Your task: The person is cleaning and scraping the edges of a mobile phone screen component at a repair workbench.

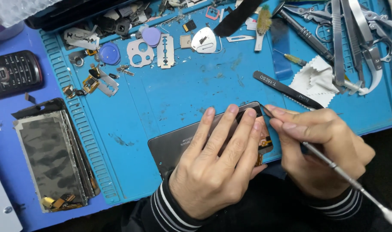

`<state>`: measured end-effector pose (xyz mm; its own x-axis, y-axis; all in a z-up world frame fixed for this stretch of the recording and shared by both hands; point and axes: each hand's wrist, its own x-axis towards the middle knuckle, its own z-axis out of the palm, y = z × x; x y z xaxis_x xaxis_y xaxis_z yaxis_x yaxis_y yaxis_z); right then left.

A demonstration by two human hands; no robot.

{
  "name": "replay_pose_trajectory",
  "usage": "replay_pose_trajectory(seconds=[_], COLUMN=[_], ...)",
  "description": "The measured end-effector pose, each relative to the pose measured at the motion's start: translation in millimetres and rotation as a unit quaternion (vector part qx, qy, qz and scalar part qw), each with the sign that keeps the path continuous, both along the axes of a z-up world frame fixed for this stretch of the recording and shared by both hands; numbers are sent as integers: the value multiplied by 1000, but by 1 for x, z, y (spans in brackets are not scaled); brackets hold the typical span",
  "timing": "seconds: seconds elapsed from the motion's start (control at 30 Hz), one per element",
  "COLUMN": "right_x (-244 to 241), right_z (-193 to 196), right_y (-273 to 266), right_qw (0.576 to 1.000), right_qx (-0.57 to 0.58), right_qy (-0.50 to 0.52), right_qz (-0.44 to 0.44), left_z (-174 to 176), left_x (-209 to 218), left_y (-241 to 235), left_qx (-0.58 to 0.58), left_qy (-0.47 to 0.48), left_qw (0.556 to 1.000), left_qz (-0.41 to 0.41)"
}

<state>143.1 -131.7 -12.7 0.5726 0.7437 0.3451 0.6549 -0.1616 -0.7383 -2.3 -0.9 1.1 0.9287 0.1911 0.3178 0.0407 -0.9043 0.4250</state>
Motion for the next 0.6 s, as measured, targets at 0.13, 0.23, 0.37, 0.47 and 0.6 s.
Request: replay_pose_trajectory(seconds=[0.13,0.23,0.37,0.47,0.6], right_x=[0,0,0,0,0], right_z=[-1,0,0,1,3], right_y=[0,-1,-3,-4,-1], right_qw=[1000,1000,1000,1000,1000], right_qx=[-4,-9,-16,-20,-21], right_qy=[3,1,0,-1,-2], right_qz=[1,-1,-2,-3,7], left_z=[0,1,1,2,2], left_x=[-1,-1,-2,-2,-1], left_y=[1,0,-2,-2,-2], left_qx=[-2,-4,-8,-10,-14], left_qy=[4,4,5,5,3], left_qw=[1000,1000,1000,1000,1000], left_qz=[1,0,0,-1,0])
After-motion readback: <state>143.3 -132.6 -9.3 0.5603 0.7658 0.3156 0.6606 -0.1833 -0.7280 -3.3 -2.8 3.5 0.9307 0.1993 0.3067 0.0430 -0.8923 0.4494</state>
